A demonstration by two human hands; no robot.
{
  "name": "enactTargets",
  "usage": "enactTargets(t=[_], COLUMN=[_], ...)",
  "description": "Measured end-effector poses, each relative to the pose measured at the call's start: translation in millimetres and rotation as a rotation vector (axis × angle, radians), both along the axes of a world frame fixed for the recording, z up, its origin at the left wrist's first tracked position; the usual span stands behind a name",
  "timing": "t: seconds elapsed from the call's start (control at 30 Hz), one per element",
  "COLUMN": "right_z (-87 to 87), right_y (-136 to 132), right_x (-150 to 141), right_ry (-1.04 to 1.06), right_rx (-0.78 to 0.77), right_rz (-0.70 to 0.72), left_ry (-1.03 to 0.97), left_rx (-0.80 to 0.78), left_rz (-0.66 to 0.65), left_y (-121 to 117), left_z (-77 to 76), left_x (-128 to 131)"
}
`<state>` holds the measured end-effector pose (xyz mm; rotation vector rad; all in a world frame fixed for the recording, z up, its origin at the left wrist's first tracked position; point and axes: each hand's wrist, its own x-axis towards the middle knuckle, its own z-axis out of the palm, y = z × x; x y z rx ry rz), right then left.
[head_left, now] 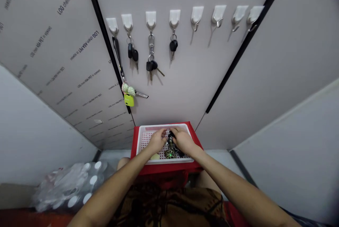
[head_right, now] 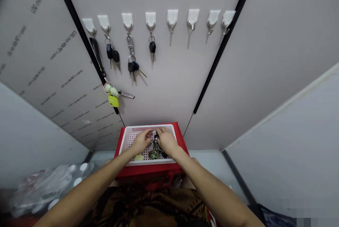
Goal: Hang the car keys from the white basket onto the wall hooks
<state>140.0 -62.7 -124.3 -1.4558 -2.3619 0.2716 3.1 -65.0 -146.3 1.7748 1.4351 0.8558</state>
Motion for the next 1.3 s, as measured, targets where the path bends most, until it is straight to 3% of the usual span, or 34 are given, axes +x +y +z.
enactTargets(t=[0.13, 0.27, 0.43, 0.57, 0.7, 0.9, 1.07, 1.17, 1.3], right_z=[-2.9, -5.9, -8.3, -8.4, -7.1, 2.0, 34.4, 70.0, 125.3], right_y=[-2, -3, -1, 1, 3, 1, 7, 18, 34], right_x=[-10, -11, -8, -8, -7, -8, -5, -3, -1], right_ry=[0.158, 0.282, 0.325, 0.345, 0.402, 0.561, 0.676, 0.720, 0.710], right_rx=[-0.037, -0.066, 0.004, 0.059, 0.019, -0.060, -0.072, -0.048, 0.100], right_rz=[0.069, 0.103, 0.057, 0.068, 0.108, 0.037, 0.026, 0.042, 0.012], left_ry=[-0.036, -0.161, -0.324, -0.320, -0.240, -0.158, -0.254, -0.445, -0.701], left_rx=[-0.054, -0.085, 0.015, 0.066, 0.129, 0.174, 0.205, 0.162, 0.091], left_rz=[0.000, 0.108, 0.181, 0.108, 0.007, -0.009, 0.007, -0.058, -0.083], left_y=[2, 6, 9, 6, 1, -2, 2, 13, 28], left_z=[1.5, 0.9, 3.9, 10.0, 19.4, 37.5, 58.9, 79.7, 121.8], left_x=[-1, -4, -6, -6, -6, -5, 3, 13, 30])
